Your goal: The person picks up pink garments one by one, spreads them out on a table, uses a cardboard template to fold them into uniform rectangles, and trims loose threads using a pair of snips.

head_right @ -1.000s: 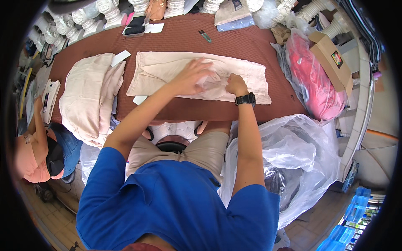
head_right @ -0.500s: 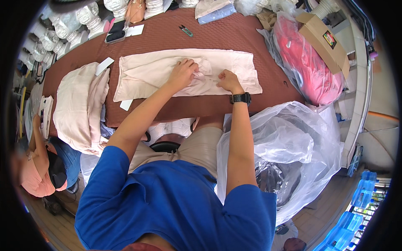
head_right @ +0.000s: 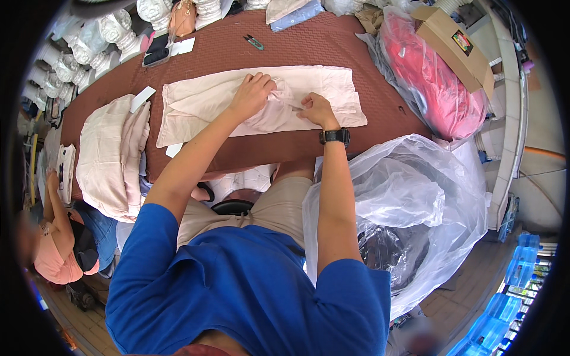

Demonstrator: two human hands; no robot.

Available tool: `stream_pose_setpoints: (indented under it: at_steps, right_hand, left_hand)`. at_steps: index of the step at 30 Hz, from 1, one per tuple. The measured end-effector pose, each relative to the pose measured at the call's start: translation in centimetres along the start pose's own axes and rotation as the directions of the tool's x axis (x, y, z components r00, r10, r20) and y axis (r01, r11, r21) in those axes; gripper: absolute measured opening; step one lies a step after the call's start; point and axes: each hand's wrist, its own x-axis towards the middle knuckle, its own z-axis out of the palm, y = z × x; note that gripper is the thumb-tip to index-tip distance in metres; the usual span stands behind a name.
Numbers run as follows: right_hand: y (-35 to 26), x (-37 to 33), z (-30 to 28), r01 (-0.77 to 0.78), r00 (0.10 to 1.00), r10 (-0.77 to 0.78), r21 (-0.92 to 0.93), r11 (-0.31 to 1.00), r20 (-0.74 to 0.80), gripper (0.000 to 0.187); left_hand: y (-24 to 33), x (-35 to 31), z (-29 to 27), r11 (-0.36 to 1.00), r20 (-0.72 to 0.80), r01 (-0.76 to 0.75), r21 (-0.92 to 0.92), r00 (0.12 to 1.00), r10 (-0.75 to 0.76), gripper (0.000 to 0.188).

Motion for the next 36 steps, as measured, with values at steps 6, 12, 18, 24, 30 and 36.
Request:
stream_pose_setpoints:
  at_steps: [6, 12, 18, 24, 30, 36]
  right_hand:
    - [1.4, 0.9, 0.9, 0.034, 0.981, -0.077, -0.237, 0.971, -0.176, 0.038]
    - [-0.5, -0.3, 1.3, 0.137, 0.968, -0.174, -0.2, 0.97, -0.18, 0.031]
    - [0.6, 1.0, 1.8, 0.09, 0.988, -0.111, -0.187, 0.978, -0.107, 0.03]
    - [1.6, 0.3, 0.2, 0.047, 0.998, -0.054, -0.142, 0.989, -0.045, 0.031]
    - [2.9, 0.7, -4.0, -0.262, 0.905, 0.225, -0.054, 0.964, -0.362, 0.047]
    - [4.7, 2.0, -5.2, -0.614, 0.653, 0.459, -0.065, 0.787, -0.602, 0.079]
  left_hand:
    - [1.1, -0.1, 0.1, 0.998, -0.09, 0.06, -0.033, 0.994, -0.063, 0.024]
    - [0.7, -1.3, 0.0, 0.954, 0.072, 0.16, -0.254, 0.987, -0.146, 0.026]
    - [0.9, -0.7, -0.5, 0.987, 0.113, 0.107, -0.123, 0.989, -0.093, 0.031]
    - [1.0, -0.3, -0.3, 0.989, 0.149, 0.117, -0.086, 0.983, -0.103, 0.04]
    - [2.3, -2.9, -1.3, 0.983, 0.114, 0.055, -0.177, 0.993, -0.035, 0.056]
    - [3.2, -4.3, -0.3, 0.995, 0.201, 0.07, -0.065, 0.978, -0.056, 0.069]
